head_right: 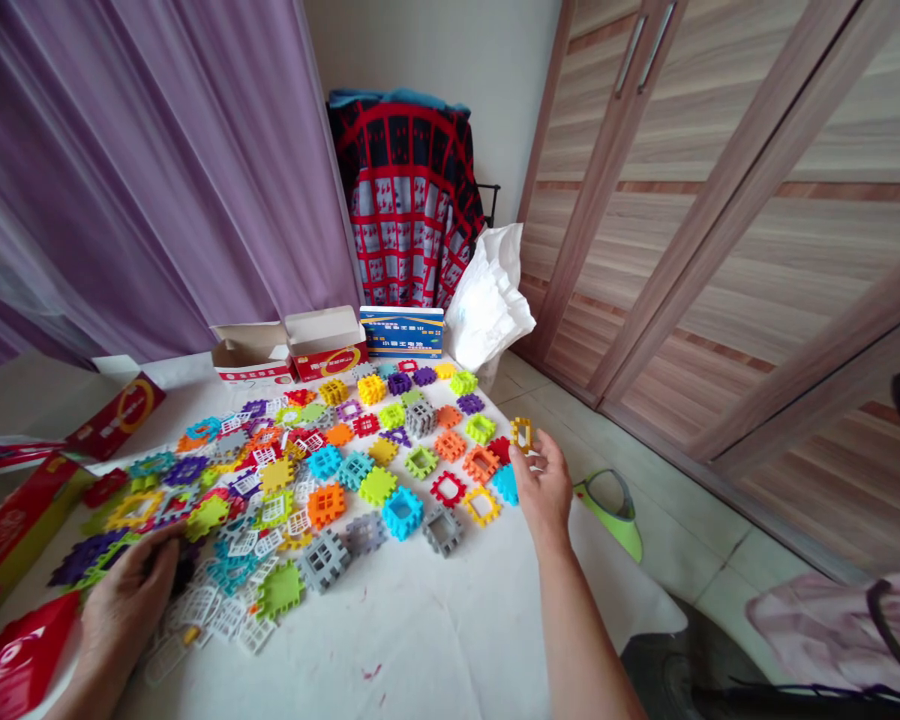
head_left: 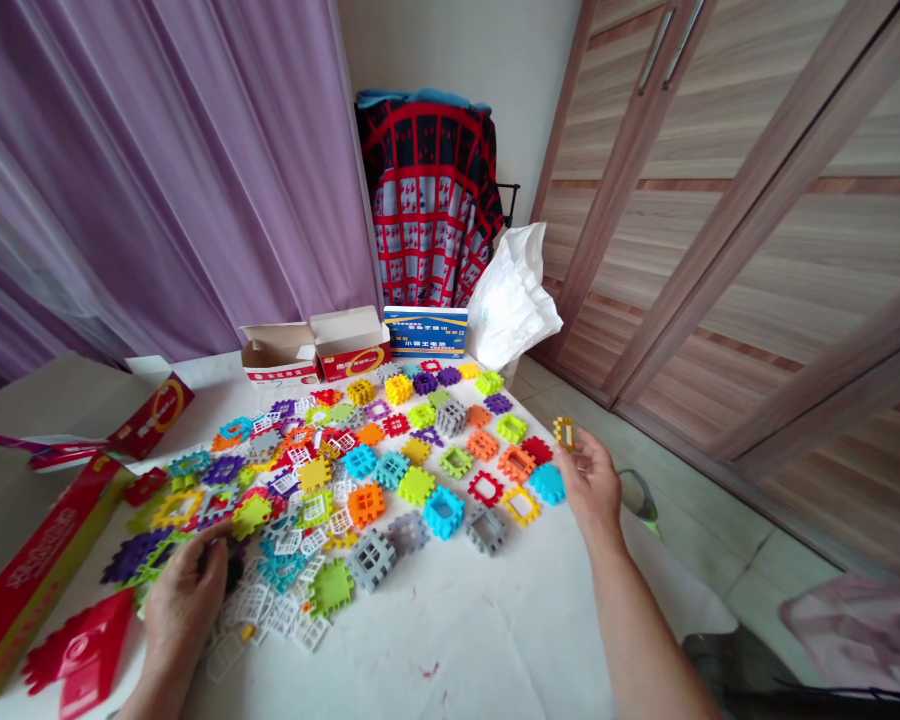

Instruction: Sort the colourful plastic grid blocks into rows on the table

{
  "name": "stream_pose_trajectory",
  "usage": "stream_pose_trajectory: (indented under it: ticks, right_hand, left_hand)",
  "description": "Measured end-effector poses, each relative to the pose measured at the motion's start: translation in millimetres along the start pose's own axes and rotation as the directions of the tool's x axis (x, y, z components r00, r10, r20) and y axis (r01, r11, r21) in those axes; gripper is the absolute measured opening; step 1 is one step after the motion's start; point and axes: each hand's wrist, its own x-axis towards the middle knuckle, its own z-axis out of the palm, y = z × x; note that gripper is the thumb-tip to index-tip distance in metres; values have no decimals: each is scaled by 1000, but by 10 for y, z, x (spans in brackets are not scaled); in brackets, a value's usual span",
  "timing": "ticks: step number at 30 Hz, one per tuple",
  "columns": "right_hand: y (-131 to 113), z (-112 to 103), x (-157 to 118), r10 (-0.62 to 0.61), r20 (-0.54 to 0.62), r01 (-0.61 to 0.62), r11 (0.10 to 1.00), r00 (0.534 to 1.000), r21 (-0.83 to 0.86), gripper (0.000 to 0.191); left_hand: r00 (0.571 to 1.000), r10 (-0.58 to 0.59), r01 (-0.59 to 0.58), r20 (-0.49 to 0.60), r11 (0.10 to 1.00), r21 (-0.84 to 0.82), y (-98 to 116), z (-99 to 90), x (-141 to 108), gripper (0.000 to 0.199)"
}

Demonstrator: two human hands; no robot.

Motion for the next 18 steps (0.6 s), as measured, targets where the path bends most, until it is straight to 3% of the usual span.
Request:
stream_pose_trajectory:
  ticks: [8,18]
  right_hand:
    - [-24,3,-61,62,40,-57,993,997,-105,54]
    - [-43,91,-181,-47,74,56,991,996,-124,50]
  left_hand:
    - [996,80,-81,-35,996,-22,-2,-14,-27,31]
    - [993,112,-113,-34,992,-53,-34,-4,-27,30]
